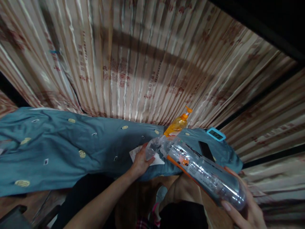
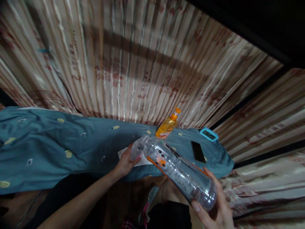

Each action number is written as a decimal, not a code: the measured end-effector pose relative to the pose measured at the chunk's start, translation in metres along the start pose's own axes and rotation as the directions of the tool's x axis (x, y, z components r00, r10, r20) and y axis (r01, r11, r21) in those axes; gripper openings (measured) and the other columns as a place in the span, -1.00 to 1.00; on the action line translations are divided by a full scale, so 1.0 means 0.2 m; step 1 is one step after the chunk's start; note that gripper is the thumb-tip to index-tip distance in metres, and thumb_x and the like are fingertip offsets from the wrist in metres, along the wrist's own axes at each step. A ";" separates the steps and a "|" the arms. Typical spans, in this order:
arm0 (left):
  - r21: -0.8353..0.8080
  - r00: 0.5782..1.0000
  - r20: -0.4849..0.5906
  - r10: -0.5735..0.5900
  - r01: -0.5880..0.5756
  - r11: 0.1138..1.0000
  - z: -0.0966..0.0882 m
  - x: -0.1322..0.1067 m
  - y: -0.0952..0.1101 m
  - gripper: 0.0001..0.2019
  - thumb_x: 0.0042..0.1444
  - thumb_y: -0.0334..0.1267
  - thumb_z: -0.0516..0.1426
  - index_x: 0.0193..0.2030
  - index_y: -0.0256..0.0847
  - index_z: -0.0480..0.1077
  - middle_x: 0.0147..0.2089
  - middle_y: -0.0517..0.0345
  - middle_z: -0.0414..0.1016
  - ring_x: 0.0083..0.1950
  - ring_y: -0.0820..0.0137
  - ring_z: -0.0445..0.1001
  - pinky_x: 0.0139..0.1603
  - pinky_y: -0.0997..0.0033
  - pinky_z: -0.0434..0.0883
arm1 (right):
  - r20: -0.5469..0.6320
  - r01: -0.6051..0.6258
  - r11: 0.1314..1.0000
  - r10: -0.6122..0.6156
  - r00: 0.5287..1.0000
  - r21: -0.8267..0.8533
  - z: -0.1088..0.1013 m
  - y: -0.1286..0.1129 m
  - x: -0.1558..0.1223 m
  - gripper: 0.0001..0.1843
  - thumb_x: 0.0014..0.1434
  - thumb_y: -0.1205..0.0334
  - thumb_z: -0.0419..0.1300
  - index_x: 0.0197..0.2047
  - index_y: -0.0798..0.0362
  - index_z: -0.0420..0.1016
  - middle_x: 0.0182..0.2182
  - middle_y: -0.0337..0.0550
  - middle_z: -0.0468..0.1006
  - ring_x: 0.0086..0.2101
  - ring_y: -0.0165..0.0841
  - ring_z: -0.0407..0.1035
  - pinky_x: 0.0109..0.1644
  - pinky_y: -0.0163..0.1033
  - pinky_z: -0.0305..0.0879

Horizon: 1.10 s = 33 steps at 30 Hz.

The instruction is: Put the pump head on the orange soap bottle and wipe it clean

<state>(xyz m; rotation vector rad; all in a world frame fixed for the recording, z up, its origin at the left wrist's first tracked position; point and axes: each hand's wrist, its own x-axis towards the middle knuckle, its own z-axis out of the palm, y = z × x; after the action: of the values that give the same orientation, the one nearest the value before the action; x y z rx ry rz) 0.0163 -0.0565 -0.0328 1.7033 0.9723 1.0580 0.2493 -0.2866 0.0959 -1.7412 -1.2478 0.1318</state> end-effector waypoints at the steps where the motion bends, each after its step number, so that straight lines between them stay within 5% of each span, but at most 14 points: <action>1: -0.002 1.000 0.004 0.006 -0.006 1.000 0.00 0.00 0.00 -0.36 -0.01 -0.38 0.34 0.25 -0.15 0.33 0.20 -0.05 0.58 0.26 0.05 0.55 0.37 -0.05 0.42 | -0.031 -0.047 0.998 0.048 0.998 0.029 0.03 -0.04 -0.01 -0.18 0.21 -0.24 0.30 0.40 -0.03 0.28 0.28 -0.27 0.43 0.28 -0.38 0.31 0.36 -0.53 0.07; 6: -0.013 1.000 0.013 0.010 -0.010 1.000 -0.02 0.00 0.02 -0.35 -0.03 -0.40 0.35 0.24 -0.11 0.34 0.20 0.01 0.58 0.26 0.07 0.55 0.37 -0.03 0.41 | -0.062 -0.080 0.994 0.085 0.995 0.070 0.04 -0.05 -0.03 -0.17 0.17 -0.28 0.32 0.36 -0.04 0.31 0.28 -0.27 0.43 0.29 -0.37 0.29 0.36 -0.53 0.06; 10: -0.020 1.000 0.017 0.012 -0.012 1.000 -0.02 0.00 0.03 -0.32 -0.06 -0.37 0.37 0.25 -0.13 0.34 0.19 0.00 0.58 0.25 0.06 0.55 0.35 -0.03 0.43 | 0.117 0.169 0.983 -0.160 0.980 -0.070 -0.03 0.11 -0.01 -0.26 0.25 -0.03 0.32 0.44 -0.28 0.22 0.30 -0.48 0.42 0.25 -0.51 0.36 0.25 -0.61 0.18; 12: -0.023 1.000 0.019 0.004 -0.003 1.000 -0.03 -0.01 0.03 -0.30 -0.06 -0.35 0.38 0.26 -0.15 0.33 0.17 -0.02 0.59 0.23 0.05 0.56 0.34 -0.03 0.44 | 0.140 0.149 0.983 -0.133 0.981 -0.109 -0.04 0.14 0.00 -0.26 0.27 0.00 0.31 0.46 -0.26 0.21 0.33 -0.46 0.38 0.29 -0.50 0.31 0.28 -0.58 0.15; 16: -0.029 1.000 0.004 -0.006 0.007 1.000 -0.02 -0.01 0.02 -0.32 -0.04 -0.35 0.37 0.26 -0.16 0.33 0.18 -0.02 0.58 0.25 0.06 0.54 0.36 -0.04 0.41 | -0.015 0.049 0.998 -0.050 0.999 -0.033 -0.01 0.12 -0.01 -0.24 0.26 -0.14 0.27 0.45 -0.17 0.22 0.33 -0.38 0.38 0.32 -0.43 0.27 0.38 -0.51 0.05; 19: -0.041 1.000 -0.006 0.012 -0.013 0.999 -0.02 -0.02 0.02 -0.33 -0.03 -0.33 0.36 0.27 -0.15 0.33 0.20 -0.02 0.57 0.28 0.07 0.52 0.38 -0.03 0.39 | 0.088 0.236 0.964 -0.226 0.970 -0.126 -0.01 0.13 0.00 -0.22 0.27 0.00 0.30 0.48 -0.23 0.17 0.33 -0.44 0.38 0.28 -0.51 0.33 0.29 -0.57 0.14; 23: -0.053 0.999 0.005 0.033 -0.033 0.998 -0.04 -0.02 0.01 -0.32 -0.01 -0.34 0.35 0.29 -0.15 0.31 0.22 -0.04 0.55 0.28 0.06 0.52 0.40 -0.04 0.38 | 0.089 0.342 0.904 -0.331 0.940 -0.255 -0.04 0.15 0.02 -0.24 0.30 -0.03 0.25 0.49 -0.07 0.18 0.29 -0.21 0.45 0.21 -0.39 0.43 0.24 -0.48 0.27; 30: -0.055 0.998 0.033 0.052 -0.050 0.997 -0.05 -0.02 0.01 -0.32 0.01 -0.38 0.31 0.31 -0.17 0.28 0.28 -0.07 0.52 0.34 0.05 0.47 0.45 -0.05 0.32 | 0.034 0.244 0.948 -0.243 0.970 -0.206 0.00 0.17 -0.02 -0.21 0.27 -0.09 0.26 0.48 -0.07 0.20 0.31 -0.23 0.42 0.23 -0.33 0.40 0.25 -0.44 0.31; 33: -0.054 0.998 0.028 0.047 -0.046 0.997 -0.05 -0.03 0.01 -0.31 0.02 -0.38 0.31 0.33 -0.15 0.28 0.31 -0.05 0.51 0.37 0.06 0.45 0.48 -0.06 0.29 | -0.012 0.218 0.954 -0.226 0.974 -0.205 0.04 0.15 -0.02 -0.10 0.16 -0.22 0.30 0.45 0.00 0.24 0.27 -0.07 0.45 0.22 -0.12 0.39 0.25 -0.22 0.39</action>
<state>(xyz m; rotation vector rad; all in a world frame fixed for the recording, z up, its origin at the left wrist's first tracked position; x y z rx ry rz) 0.0056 -0.0600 -0.0290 1.7002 0.8822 1.0768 0.2634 -0.2847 0.0685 -1.7508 -1.4622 -0.1633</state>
